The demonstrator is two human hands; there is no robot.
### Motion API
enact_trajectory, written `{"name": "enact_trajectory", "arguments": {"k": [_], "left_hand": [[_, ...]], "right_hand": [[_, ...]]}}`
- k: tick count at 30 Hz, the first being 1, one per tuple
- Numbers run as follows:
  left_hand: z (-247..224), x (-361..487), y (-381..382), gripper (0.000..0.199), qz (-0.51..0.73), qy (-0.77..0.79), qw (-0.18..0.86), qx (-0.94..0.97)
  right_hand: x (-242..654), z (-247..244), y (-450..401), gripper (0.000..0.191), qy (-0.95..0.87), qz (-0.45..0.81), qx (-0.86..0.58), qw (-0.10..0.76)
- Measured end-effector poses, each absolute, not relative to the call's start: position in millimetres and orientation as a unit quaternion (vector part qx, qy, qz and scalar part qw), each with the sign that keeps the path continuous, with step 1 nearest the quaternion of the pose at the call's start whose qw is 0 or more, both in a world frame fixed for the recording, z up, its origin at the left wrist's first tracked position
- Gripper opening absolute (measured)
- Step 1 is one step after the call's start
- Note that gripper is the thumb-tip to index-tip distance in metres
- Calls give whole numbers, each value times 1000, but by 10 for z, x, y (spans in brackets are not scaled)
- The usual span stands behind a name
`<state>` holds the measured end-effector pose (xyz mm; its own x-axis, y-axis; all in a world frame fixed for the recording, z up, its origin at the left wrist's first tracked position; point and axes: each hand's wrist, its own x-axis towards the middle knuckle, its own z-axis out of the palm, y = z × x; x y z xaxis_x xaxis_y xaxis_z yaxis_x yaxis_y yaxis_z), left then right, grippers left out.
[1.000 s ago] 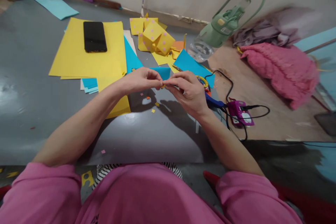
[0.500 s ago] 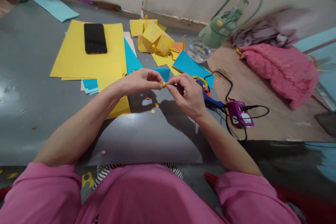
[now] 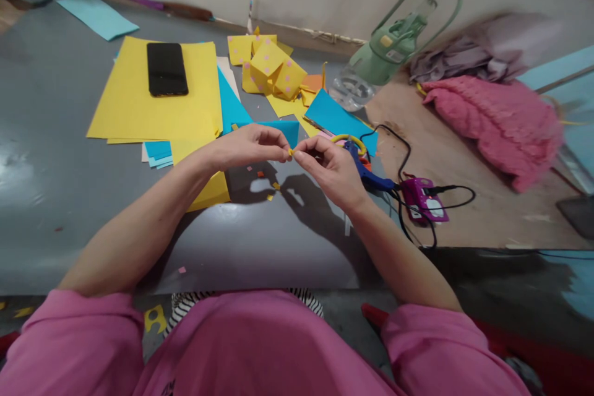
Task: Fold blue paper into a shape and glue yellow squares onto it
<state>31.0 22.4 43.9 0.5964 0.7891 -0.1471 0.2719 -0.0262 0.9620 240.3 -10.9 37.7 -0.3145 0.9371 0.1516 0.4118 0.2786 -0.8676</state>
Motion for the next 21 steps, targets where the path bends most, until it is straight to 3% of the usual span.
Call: {"name": "enact_trajectory", "arguments": {"k": [5, 13, 21], "left_hand": [[450, 308, 213, 23, 215, 394, 583, 677], [435, 314, 225, 22, 219, 393, 578, 681], [449, 331, 215, 17, 250, 388, 569, 681]], "right_hand": [[2406, 375, -123, 28, -696, 412, -463, 362], [2406, 389, -118, 38, -553, 577, -468, 377], [2383, 427, -139, 40, -502, 622, -466, 378]]}}
